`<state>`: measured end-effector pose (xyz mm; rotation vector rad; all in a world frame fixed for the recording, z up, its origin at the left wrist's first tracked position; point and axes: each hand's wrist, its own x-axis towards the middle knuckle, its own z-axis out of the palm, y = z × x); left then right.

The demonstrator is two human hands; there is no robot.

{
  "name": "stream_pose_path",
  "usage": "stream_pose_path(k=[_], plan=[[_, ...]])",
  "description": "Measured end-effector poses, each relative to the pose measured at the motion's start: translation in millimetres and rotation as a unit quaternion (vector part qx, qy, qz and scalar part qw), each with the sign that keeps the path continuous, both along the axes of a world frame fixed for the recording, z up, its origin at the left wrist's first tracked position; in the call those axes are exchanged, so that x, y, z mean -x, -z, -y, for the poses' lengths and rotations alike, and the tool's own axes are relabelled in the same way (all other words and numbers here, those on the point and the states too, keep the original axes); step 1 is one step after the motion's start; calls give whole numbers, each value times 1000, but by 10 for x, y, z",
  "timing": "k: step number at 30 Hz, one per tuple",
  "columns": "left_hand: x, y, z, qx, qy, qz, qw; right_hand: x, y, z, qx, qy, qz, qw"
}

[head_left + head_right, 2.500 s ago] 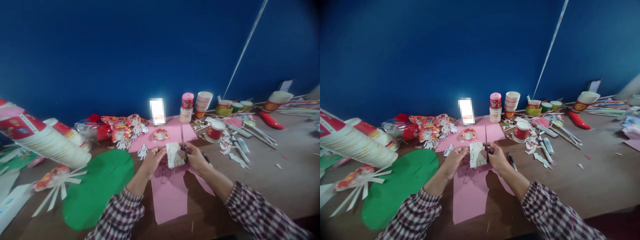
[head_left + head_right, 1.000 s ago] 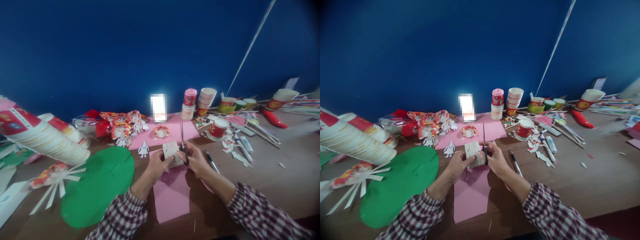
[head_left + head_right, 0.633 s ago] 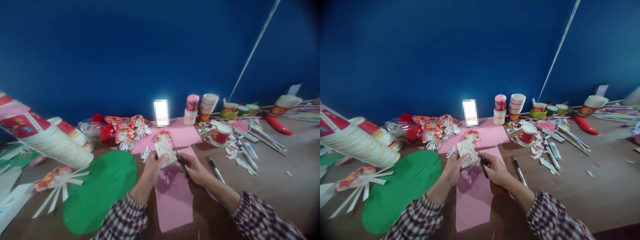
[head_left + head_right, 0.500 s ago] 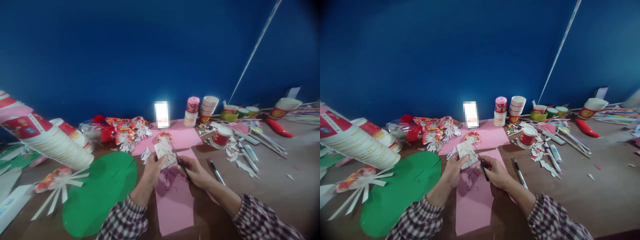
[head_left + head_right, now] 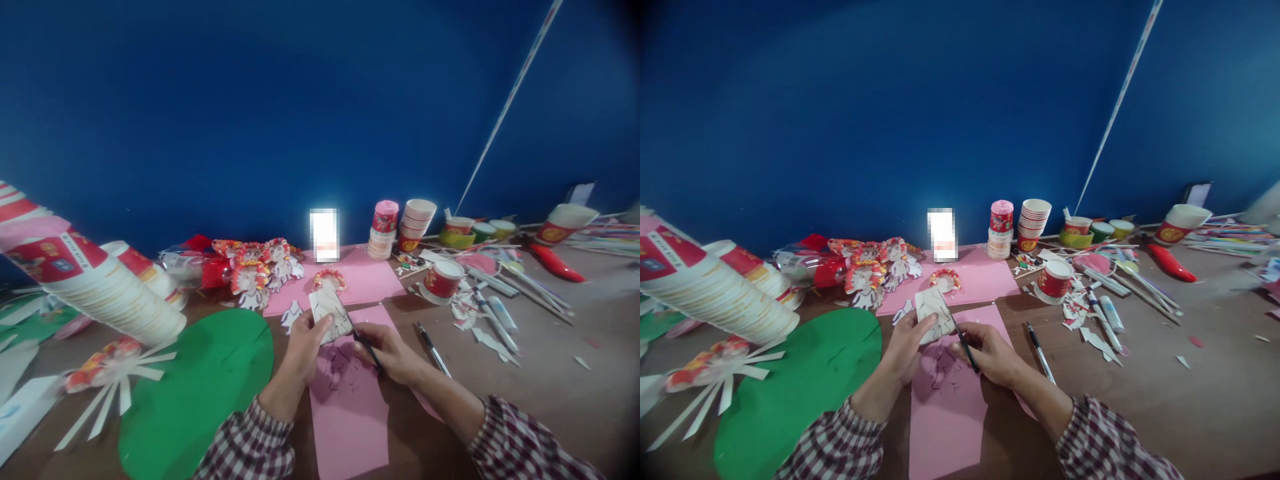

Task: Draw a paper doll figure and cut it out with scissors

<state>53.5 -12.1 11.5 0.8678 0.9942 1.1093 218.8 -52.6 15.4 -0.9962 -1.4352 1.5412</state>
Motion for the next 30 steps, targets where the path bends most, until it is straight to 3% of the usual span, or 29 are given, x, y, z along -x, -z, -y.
stream_pose_path(k=[9, 30], plan=[[-7, -58, 12, 11, -8, -5, 1000, -8, 0, 5, 8, 0, -2, 1000], [6, 5, -4, -7, -3, -9, 1000, -12, -29, 12, 34, -4, -12, 999]])
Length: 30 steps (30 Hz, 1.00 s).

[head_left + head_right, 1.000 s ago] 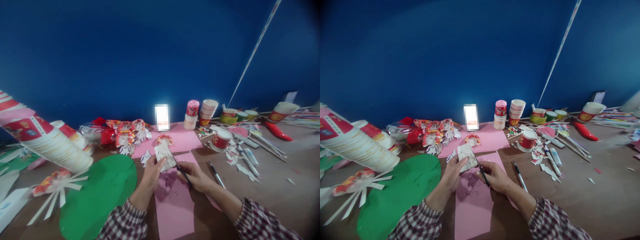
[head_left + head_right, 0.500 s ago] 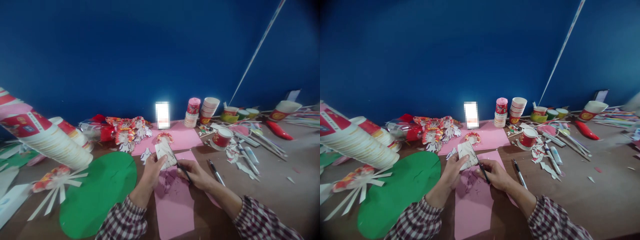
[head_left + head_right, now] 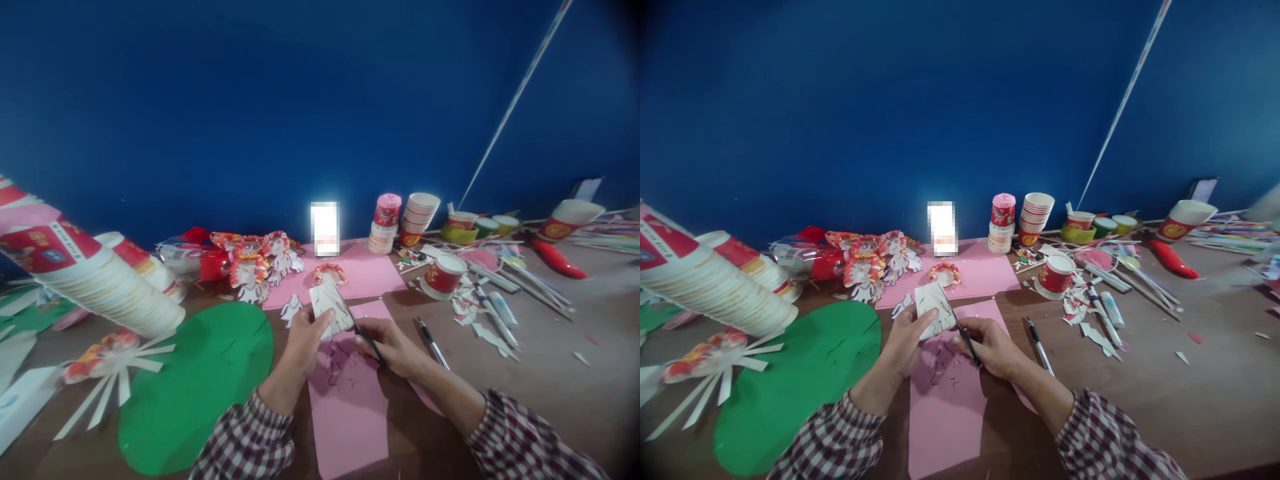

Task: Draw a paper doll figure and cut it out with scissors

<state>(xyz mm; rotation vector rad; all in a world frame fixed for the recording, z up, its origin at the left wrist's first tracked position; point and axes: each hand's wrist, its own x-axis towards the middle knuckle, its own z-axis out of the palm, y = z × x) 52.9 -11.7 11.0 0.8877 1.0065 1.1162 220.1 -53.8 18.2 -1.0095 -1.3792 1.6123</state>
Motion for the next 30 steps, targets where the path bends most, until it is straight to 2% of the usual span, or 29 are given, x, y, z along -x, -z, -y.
stream_pose_path(k=[14, 22, 30], plan=[[-7, 19, 11, 6, -19, 5, 1000, -9, 41, -11, -2, -7, 9, 1000], [29, -22, -5, 4, -28, 8, 1000, -24, 67, -17, 1, -12, -2, 1000], [103, -30, -50, -22, -31, 26, 999, -62, 82, -17, -6, -28, 39, 999]])
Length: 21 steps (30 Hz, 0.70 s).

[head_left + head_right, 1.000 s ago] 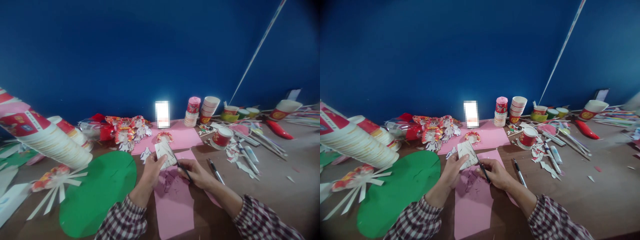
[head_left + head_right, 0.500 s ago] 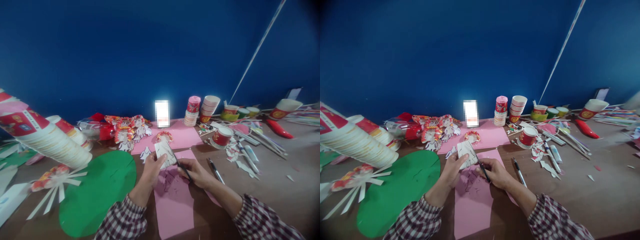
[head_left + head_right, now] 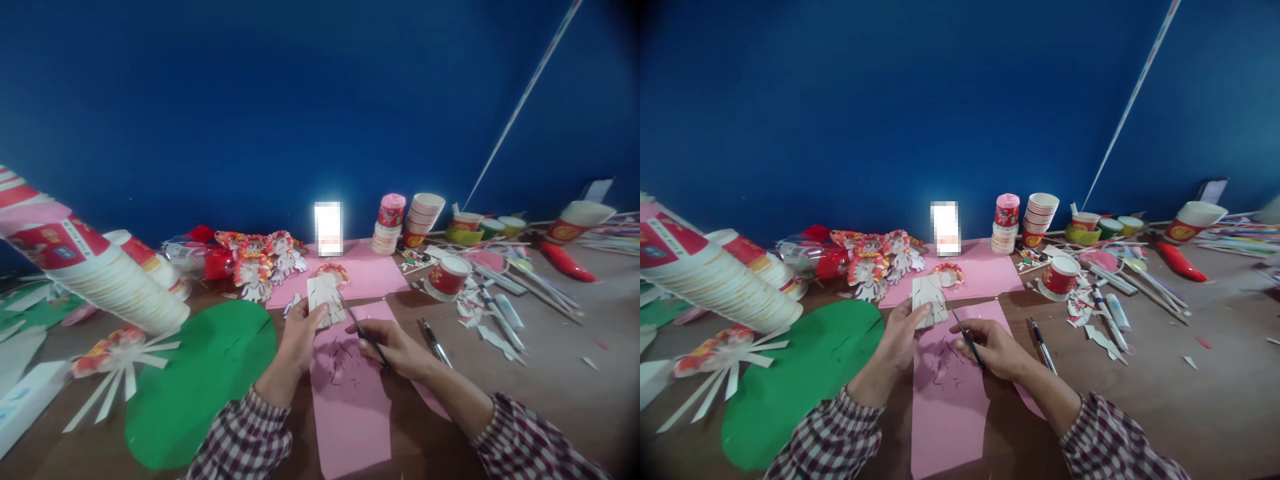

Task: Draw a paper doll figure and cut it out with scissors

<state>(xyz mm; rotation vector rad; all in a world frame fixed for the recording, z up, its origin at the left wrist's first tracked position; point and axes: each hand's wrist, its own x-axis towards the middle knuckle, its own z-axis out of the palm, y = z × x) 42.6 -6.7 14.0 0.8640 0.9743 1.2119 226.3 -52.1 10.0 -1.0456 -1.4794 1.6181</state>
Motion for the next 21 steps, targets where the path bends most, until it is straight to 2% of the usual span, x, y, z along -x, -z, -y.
stream_pose_path(k=[9, 17, 21], plan=[[13, 6, -14, 15, -11, -57, 998, -3, -8, -5, -28, -19, 51, 998], [-4, 7, 7, 18, 7, -48, 999, 0, -12, -2, -28, -20, 55, 998], [-5, 6, 2, 28, -13, -31, 999, 13, -26, 4, -17, -14, 51, 998]])
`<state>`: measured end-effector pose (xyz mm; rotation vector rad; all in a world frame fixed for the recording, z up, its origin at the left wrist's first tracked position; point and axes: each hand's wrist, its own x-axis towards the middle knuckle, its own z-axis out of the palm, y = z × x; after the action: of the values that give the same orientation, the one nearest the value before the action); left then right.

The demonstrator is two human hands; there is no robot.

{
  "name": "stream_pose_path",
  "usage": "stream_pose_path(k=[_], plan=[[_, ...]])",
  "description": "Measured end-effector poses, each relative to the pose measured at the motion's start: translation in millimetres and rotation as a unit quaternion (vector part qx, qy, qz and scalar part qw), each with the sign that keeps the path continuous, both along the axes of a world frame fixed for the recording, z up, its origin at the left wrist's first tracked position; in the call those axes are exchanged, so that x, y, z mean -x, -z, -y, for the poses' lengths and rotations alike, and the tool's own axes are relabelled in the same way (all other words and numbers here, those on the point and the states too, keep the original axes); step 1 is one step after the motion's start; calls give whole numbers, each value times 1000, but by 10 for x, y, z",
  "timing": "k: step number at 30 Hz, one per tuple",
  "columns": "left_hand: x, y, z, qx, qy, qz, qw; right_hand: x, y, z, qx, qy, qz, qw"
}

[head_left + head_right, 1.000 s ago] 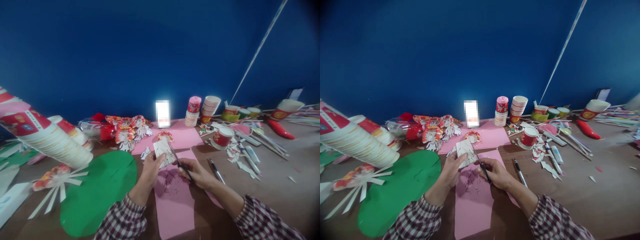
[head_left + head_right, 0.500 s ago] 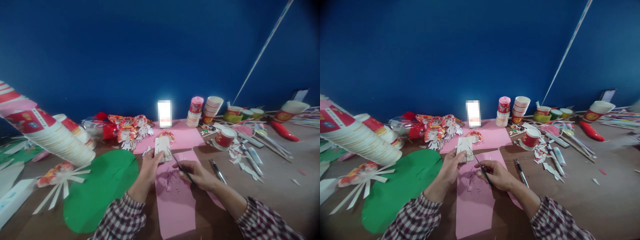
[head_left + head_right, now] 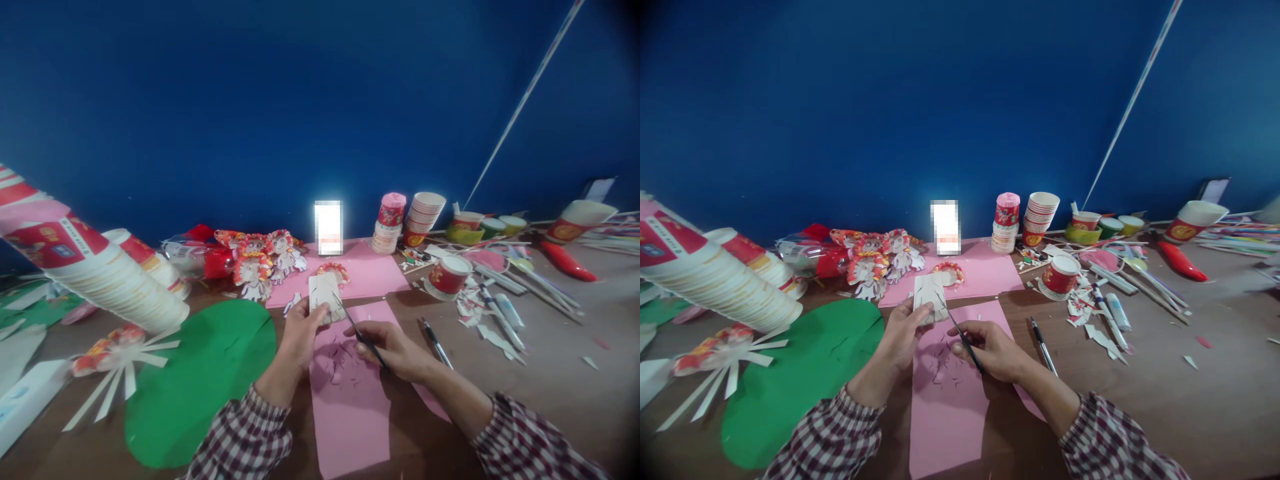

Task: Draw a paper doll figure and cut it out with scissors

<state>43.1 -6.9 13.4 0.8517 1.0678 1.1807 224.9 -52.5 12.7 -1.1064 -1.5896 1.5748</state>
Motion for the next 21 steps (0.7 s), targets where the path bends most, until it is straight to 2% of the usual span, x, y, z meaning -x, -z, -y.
stream_pose_path(k=[9, 14, 21], plan=[[-66, -172, 59, 47, -19, 119, 992, 31, 8, 11, 14, 26, -32, 999], [-139, -178, 107, 58, -13, 190, 980, 78, 61, 31, 41, 35, -61, 997], [-203, -126, 167, 63, -2, 151, 987, 134, 34, 57, 8, 23, -95, 995]])
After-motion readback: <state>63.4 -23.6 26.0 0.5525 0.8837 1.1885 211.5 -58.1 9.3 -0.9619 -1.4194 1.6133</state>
